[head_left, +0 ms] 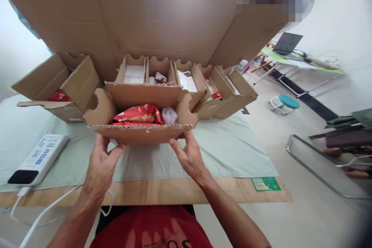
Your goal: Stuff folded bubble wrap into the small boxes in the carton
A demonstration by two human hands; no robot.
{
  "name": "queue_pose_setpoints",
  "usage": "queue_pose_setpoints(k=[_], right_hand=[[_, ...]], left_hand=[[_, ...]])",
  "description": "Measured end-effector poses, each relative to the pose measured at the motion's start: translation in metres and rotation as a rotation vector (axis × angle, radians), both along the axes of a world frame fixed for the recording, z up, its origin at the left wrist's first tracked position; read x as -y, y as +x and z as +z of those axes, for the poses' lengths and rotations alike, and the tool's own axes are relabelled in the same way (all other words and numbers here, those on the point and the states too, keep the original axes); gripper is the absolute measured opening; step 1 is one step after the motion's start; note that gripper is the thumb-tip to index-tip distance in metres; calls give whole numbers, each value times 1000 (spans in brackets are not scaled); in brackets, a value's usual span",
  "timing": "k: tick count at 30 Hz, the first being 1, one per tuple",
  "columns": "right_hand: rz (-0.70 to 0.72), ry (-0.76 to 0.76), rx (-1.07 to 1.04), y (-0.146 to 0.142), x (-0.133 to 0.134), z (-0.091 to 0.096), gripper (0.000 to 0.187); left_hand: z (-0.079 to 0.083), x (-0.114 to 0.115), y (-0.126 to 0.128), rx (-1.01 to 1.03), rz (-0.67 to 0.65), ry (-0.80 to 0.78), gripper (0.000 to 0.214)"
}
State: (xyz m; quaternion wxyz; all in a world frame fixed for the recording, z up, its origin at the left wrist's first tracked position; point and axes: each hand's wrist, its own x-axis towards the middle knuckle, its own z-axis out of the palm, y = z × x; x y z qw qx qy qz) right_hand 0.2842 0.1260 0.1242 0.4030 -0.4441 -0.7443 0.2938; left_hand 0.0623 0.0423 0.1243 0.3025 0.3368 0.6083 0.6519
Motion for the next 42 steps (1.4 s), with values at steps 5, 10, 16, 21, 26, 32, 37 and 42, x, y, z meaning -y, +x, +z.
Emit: queue_pose_setpoints(k=[5, 10, 16, 21, 26, 32, 37, 42], right_hand=[[-99, 10, -46, 10, 5, 14, 27], [-49, 18, -23, 10, 14, 14, 25], [-136, 13, -56, 24, 20, 16, 23], [-105, 8, -63, 24, 20, 18, 24], [-135, 13, -34, 31, 18, 16, 23], [101, 25, -7, -9, 6, 1, 26], [391, -22, 31, -88, -25, -4, 48], [556, -43, 44, -161, -48, -3, 69]], left_hand=[[13, 4, 10, 4, -120, -18, 53], [6, 16, 11, 8, -50, -27, 52], [15, 15, 21, 22, -154, -67, 46], [20, 11, 22, -10, -93, -57, 47], [15, 15, 24, -12, -163, -89, 48], [-5, 55, 7, 17, 56, -122, 61], [-16, 90, 0, 9, 249, -95, 75], [-21, 99, 1, 126, 331, -91, 84]])
